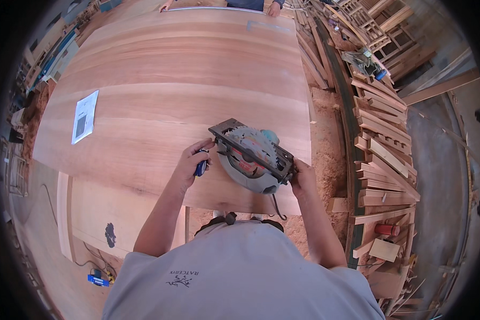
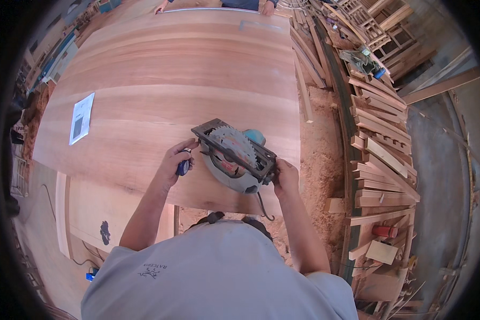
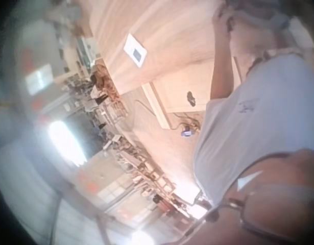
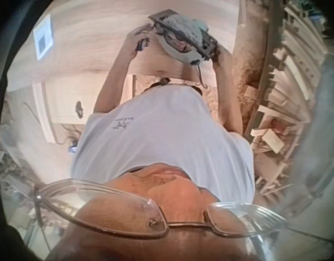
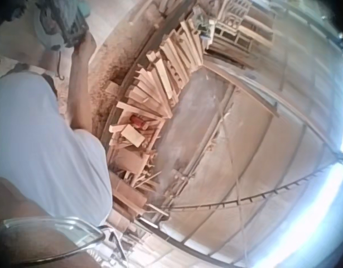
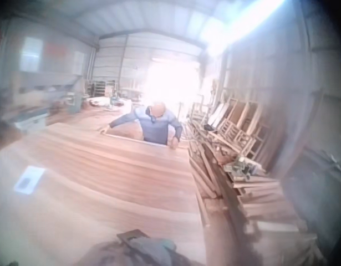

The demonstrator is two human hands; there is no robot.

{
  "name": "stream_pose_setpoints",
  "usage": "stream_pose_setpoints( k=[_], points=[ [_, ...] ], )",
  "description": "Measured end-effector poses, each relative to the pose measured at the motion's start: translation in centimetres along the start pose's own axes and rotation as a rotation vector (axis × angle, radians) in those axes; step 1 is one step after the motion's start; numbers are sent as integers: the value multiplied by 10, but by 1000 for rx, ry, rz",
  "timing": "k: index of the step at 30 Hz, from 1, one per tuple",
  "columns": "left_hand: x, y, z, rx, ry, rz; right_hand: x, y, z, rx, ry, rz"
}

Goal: The person measures a large wooden panel with a tape measure and marks several points with a pencil. The person briefly picks up a circular saw but does not use it. The task occurs in a woodworking shop with sawdust and lumber visible.

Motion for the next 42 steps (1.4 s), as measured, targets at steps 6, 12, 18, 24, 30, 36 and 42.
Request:
stream_pose_setpoints(
  k=[6, 12, 18, 24, 30, 36, 42],
  points=[
    [-1, 15, 0, 6, 10, 43, -2, 10, -3, 94, -66, -145],
    [13, 19, -22, -26, 69, 78, -6, -10, 1, 78, -111, 42],
    [14, 7, -58, -182, 96, 69, -16, -12, 3, 45, -44, 181],
    [29, -16, -36, -165, 94, 42, 10, -4, -15, 99, 16, 218],
    [46, -75, 12, -270, 68, -130, -34, 10, 69, 219, 64, 211],
    [-22, -181, 42, -432, 152, -62, -94, 108, 187, 366, 88, 354],
    [-140, -314, 31, -641, 364, 111, -107, 262, 313, 632, 171, 390]
  ],
)
Point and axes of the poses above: each hand's wrist, its own z-axis away from the middle knuckle, its own y-axis out of the back of the hand, x = y × z, the point moved 1 cm from there along -z, towards the middle knuckle, and after that the axes turned 11 degrees about -x, right-handed, at the moved point
